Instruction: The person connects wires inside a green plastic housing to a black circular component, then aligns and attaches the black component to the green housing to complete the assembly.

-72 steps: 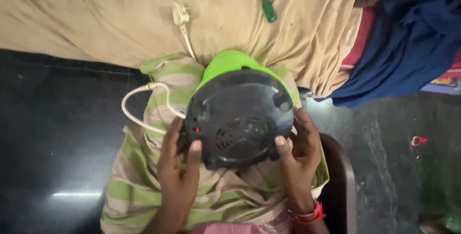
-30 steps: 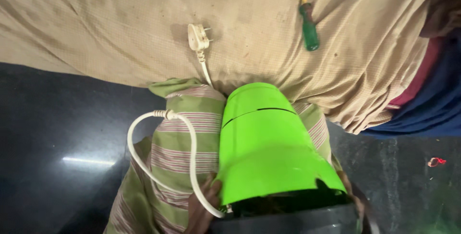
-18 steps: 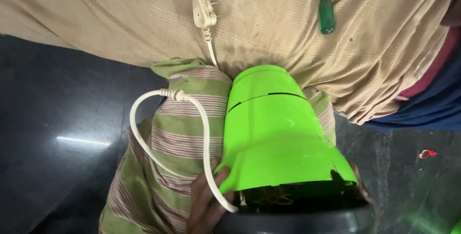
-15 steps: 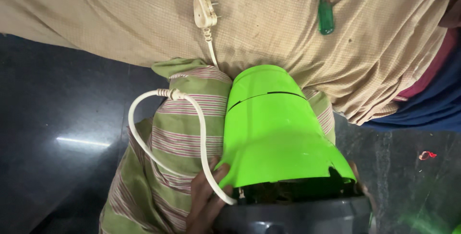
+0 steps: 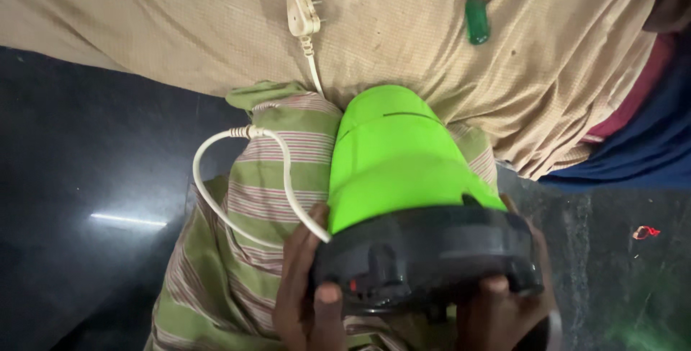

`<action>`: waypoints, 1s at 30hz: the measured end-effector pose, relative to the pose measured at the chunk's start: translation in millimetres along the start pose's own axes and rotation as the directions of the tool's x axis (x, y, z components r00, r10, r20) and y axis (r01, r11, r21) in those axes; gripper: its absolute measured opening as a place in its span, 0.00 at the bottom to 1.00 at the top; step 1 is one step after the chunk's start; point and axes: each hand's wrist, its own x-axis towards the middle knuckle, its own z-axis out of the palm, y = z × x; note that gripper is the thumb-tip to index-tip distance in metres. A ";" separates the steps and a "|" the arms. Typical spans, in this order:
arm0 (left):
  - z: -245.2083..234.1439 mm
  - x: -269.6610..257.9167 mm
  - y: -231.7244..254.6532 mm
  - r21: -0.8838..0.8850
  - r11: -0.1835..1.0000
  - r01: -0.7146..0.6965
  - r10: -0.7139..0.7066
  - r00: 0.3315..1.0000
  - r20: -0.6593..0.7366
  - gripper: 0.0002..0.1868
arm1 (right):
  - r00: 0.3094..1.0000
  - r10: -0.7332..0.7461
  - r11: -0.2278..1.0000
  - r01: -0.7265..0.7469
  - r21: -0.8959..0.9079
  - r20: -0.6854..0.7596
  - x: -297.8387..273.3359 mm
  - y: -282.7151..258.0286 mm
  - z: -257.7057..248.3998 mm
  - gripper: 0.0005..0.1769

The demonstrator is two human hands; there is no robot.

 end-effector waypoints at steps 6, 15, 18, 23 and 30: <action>12.2 21.8 32.4 -0.048 0.990 0.130 -0.130 0.991 0.018 0.33 | 0.999 0.045 0.999 -0.044 0.013 -0.031 9.8 -6.3 0.0 0.39; 4.5 26.8 36.2 -0.462 0.797 0.388 -0.335 0.922 0.197 0.36 | 0.995 0.049 0.983 -0.032 0.183 -0.091 2.8 16.8 -4.2 0.27; 3.9 25.2 34.3 -0.215 0.965 0.149 -0.103 0.972 0.211 0.33 | 0.988 0.058 0.977 -0.026 0.214 -0.144 -13.0 41.7 -12.1 0.25; 2.4 24.3 38.4 -0.160 0.987 0.016 0.025 0.967 0.254 0.32 | 0.934 -0.341 0.779 0.218 -0.589 -0.106 -40.8 73.9 -21.0 0.23; -8.2 28.9 25.0 -0.122 0.990 -0.075 0.108 0.951 0.291 0.31 | 0.978 0.090 0.995 -0.080 0.060 -0.187 -36.8 38.8 -1.7 0.26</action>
